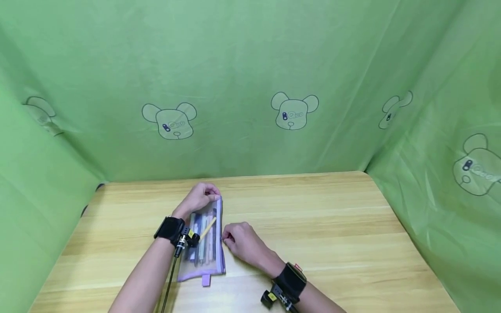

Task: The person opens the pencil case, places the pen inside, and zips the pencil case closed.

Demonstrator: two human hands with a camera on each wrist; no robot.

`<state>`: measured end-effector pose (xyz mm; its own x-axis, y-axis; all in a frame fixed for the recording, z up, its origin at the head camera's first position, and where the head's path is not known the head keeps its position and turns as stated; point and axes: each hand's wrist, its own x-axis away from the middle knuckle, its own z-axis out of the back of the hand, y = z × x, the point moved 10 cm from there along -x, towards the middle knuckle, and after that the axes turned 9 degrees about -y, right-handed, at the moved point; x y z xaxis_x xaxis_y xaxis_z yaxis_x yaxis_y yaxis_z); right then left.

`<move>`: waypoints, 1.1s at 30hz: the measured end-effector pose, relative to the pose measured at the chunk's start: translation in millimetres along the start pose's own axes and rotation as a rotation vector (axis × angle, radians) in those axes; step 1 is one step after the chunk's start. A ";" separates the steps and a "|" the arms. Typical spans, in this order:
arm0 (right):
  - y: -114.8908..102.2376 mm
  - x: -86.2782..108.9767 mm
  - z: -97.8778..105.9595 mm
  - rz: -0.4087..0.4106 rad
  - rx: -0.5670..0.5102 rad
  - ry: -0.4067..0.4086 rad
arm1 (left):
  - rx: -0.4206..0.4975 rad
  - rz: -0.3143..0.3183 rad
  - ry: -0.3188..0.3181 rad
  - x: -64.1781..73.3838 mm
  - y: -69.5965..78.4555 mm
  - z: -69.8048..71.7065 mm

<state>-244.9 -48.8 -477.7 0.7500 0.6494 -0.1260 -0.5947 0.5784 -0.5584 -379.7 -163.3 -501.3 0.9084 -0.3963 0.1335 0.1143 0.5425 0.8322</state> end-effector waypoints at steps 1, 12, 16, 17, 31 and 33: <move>-2.3 2.9 -1.9 0.005 -0.007 -0.014 | 0.001 0.001 -0.001 0.1 0.9 0.0; -16.2 35.9 -0.1 0.062 0.045 -0.048 | -0.002 -0.030 -0.038 -5.0 18.7 -11.2; -18.6 44.1 -1.1 0.094 0.025 -0.065 | 0.010 -0.012 -0.039 -7.6 18.6 -13.3; -20.4 45.8 -2.0 0.107 0.019 -0.073 | 0.011 -0.005 -0.033 -8.0 17.7 -12.6; -32.6 59.2 -6.8 0.161 0.022 -0.112 | 0.007 0.035 -0.025 -7.3 9.8 -12.7; -30.4 58.7 -9.0 0.154 0.016 -0.115 | 0.011 0.039 -0.024 -7.0 8.6 -12.3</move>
<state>-180.2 -32.7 -475.5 0.6119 0.7827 -0.1142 -0.7052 0.4745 -0.5268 -380.1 -146.7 -501.7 0.9020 -0.3929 0.1787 0.0748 0.5501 0.8318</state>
